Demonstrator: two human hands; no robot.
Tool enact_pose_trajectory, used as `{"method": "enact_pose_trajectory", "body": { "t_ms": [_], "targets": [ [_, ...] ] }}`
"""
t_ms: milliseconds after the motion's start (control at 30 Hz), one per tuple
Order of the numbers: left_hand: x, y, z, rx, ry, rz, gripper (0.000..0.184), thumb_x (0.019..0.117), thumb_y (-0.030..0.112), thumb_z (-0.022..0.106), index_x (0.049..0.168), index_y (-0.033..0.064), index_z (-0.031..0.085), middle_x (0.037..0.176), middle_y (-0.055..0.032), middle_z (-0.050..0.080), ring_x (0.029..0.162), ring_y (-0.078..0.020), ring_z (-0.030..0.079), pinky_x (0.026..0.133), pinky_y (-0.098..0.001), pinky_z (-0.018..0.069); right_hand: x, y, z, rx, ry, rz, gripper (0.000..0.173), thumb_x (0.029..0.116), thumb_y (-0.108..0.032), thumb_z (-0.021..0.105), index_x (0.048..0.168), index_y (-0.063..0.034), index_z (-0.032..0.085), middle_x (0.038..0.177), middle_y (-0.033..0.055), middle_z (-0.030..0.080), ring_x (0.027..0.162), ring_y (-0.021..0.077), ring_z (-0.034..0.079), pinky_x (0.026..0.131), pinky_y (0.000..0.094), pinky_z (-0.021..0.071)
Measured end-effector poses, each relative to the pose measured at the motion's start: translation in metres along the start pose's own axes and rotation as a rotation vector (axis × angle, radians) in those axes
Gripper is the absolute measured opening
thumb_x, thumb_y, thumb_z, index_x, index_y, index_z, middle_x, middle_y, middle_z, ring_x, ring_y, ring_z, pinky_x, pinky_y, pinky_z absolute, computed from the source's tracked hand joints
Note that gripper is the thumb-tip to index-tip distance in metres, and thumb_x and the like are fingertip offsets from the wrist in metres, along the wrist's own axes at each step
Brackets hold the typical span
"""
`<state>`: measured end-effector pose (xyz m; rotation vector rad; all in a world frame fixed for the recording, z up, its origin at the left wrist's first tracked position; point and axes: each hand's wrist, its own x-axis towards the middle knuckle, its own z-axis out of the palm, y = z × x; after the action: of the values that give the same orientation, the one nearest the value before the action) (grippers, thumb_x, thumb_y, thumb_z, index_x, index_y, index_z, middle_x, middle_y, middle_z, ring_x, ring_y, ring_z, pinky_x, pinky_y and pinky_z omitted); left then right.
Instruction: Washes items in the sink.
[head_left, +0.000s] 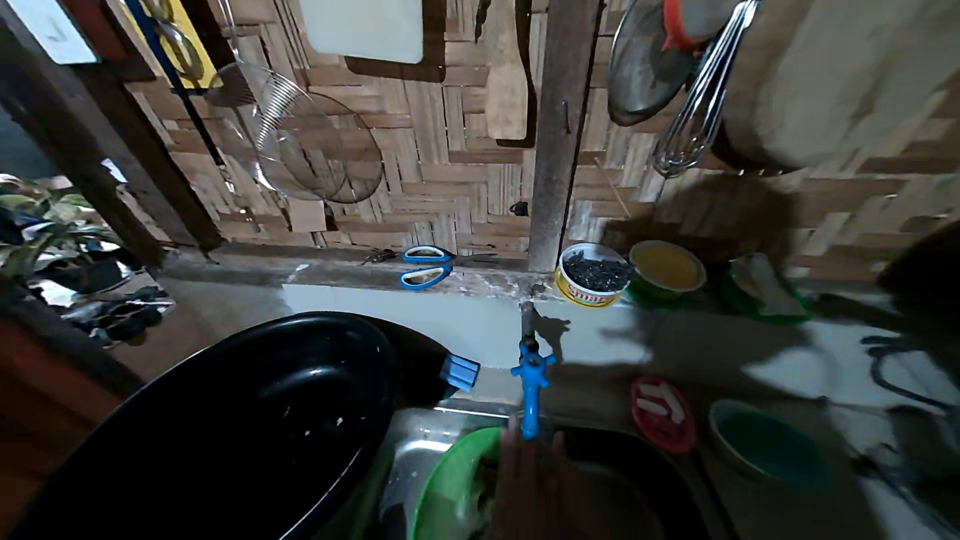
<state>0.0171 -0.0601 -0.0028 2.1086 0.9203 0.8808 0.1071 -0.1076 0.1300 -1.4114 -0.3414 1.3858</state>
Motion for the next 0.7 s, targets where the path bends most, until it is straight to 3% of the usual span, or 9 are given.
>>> {"method": "enact_pose_trajectory", "body": {
  "t_ms": [33,167,267,300,400,500,567,633,700],
  "targets": [
    [0.020,-0.012,-0.003,-0.118,0.047,-0.071,0.057,0.1054,0.021,0.051,0.149,-0.0135,0.039,0.158,-0.0379,0.028,0.149,-0.0483,0.030,0.122,-0.0506,0.0296,0.006,0.012,0.003,-0.201,0.024,-0.054,0.048,0.1126,-0.012,0.014,0.148,0.0061,0.040,0.141,0.0191,0.055,0.124,0.0181,0.056,0.108,0.0345,0.0443],
    [0.060,-0.020,-0.014,-0.363,0.069,-0.314,0.067,0.1072,0.031,0.038,0.158,-0.0092,0.021,0.164,-0.0322,0.018,0.153,-0.0395,0.024,0.124,-0.0459,0.0247,0.083,0.098,-0.021,-0.080,-0.121,-0.385,0.058,0.1123,-0.031,0.014,0.138,0.0121,0.044,0.113,0.0184,0.066,0.098,0.0162,0.067,0.085,0.0338,0.0582],
    [0.015,0.010,-0.002,-0.086,-0.011,-0.148,0.062,0.1025,0.021,0.057,0.149,-0.0138,0.037,0.154,-0.0337,0.038,0.146,-0.0412,0.039,0.121,-0.0463,0.0334,0.079,0.052,-0.012,-0.005,0.139,-0.075,0.049,0.1139,-0.025,0.022,0.148,0.0042,0.042,0.141,0.0202,0.055,0.123,0.0219,0.056,0.108,0.0407,0.0435],
    [-0.003,0.013,0.002,0.012,-0.069,-0.076,0.062,0.1014,0.019,0.057,0.151,-0.0129,0.037,0.156,-0.0336,0.036,0.147,-0.0437,0.036,0.122,-0.0490,0.0308,0.090,0.057,-0.021,0.022,0.134,-0.134,0.051,0.1138,-0.025,0.023,0.152,0.0053,0.037,0.148,0.0228,0.049,0.131,0.0243,0.052,0.112,0.0414,0.0399],
    [-0.003,0.013,-0.005,-0.071,-0.088,-0.114,0.064,0.1035,0.017,0.055,0.154,-0.0127,0.029,0.160,-0.0333,0.028,0.151,-0.0413,0.030,0.124,-0.0466,0.0276,0.118,0.097,-0.042,-0.044,-0.015,-0.378,0.058,0.1125,-0.036,0.023,0.151,0.0053,0.037,0.146,0.0237,0.051,0.129,0.0235,0.056,0.104,0.0388,0.0503],
    [0.047,-0.028,-0.008,-0.392,0.094,-0.248,0.062,0.1062,0.022,0.042,0.155,-0.0121,0.025,0.162,-0.0335,0.023,0.151,-0.0367,0.029,0.122,-0.0442,0.0272,0.073,0.066,-0.007,-0.118,0.054,-0.081,0.048,0.1139,-0.024,0.020,0.146,0.0025,0.044,0.133,0.0145,0.058,0.114,0.0161,0.059,0.099,0.0353,0.0497],
    [0.064,-0.039,-0.008,-0.478,0.118,-0.336,0.065,0.1062,0.029,0.038,0.157,-0.0085,0.023,0.162,-0.0309,0.026,0.150,-0.0337,0.032,0.121,-0.0431,0.0292,0.088,0.092,-0.013,-0.125,0.001,-0.239,0.053,0.1127,-0.032,0.021,0.143,0.0047,0.046,0.122,0.0157,0.063,0.103,0.0154,0.065,0.090,0.0349,0.0560],
    [0.046,-0.020,-0.010,-0.369,0.021,-0.278,0.057,0.1072,0.018,0.044,0.154,-0.0114,0.028,0.158,-0.0318,0.033,0.146,-0.0343,0.039,0.120,-0.0416,0.0337,0.116,0.107,-0.027,-0.117,0.032,-0.353,0.057,0.1123,-0.037,0.027,0.148,0.0034,0.044,0.135,0.0202,0.060,0.118,0.0202,0.061,0.101,0.0398,0.0515],
    [0.009,0.002,-0.004,-0.127,-0.064,-0.163,0.061,0.1018,0.021,0.059,0.150,-0.0100,0.039,0.156,-0.0309,0.037,0.145,-0.0380,0.041,0.119,-0.0449,0.0361,0.129,0.101,-0.033,-0.059,0.139,-0.356,0.056,0.1120,-0.038,0.029,0.148,0.0010,0.045,0.141,0.0203,0.056,0.125,0.0228,0.059,0.105,0.0408,0.0495]
  ]
}}
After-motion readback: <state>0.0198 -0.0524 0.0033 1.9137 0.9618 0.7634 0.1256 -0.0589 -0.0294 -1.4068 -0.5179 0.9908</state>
